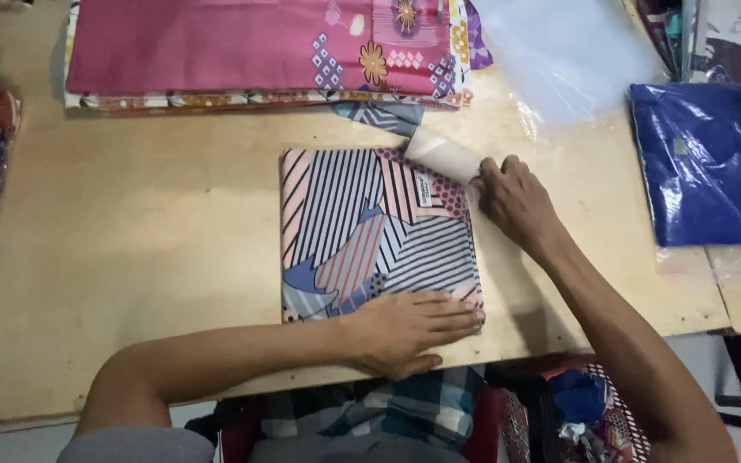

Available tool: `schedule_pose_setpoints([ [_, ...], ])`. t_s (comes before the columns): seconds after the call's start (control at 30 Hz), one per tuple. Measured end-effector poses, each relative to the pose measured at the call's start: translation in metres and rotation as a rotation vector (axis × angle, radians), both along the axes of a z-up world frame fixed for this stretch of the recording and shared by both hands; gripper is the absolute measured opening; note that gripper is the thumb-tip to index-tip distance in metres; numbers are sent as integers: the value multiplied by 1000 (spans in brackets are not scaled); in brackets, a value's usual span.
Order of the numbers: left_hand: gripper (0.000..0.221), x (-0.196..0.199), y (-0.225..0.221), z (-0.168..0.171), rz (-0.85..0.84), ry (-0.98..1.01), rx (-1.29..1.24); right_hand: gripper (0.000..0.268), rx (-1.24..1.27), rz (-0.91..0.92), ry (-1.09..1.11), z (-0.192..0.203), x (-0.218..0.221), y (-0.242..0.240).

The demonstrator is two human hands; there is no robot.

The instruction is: Cleaning a piece of patterned fabric with a lint roller and folding it neatly on a work surface.

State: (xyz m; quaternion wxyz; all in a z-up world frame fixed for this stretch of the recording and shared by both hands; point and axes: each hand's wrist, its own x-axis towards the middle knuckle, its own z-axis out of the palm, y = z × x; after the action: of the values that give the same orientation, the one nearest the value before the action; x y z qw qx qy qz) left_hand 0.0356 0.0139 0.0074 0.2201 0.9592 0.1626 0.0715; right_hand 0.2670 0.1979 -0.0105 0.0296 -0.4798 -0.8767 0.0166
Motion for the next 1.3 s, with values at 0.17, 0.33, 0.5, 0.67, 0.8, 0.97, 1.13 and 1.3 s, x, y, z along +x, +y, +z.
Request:
schedule_pose_setpoints([
  [0.17,62,5,-8,-28,34,-168,105,29,0,-168,-68,11,-15,1],
  [0.33,57,-13,-9,-8,72,-319,23,36,46,-110,104,46,-43,-22],
  [0.5,53,-40,-7,-11,122,-323,73,34,-80,188,122,27,-96,-71],
  [0.67,55,-49,-18,-24,105,-312,160,29,-219,443,-64,25,-130,-106],
  [0.8,53,-50,-18,-13,103,-254,68,34,-161,514,-158,29,-141,-100],
  [0.97,44,-49,-18,-2,183,-479,152,29,-127,462,-140,5,-146,-71],
  [1.13,60,-46,-14,-18,92,-130,32,28,-6,391,-80,-7,-164,-18],
  [1.3,60,-47,-11,-14,83,-106,65,28,-6,400,22,-1,-173,3],
])
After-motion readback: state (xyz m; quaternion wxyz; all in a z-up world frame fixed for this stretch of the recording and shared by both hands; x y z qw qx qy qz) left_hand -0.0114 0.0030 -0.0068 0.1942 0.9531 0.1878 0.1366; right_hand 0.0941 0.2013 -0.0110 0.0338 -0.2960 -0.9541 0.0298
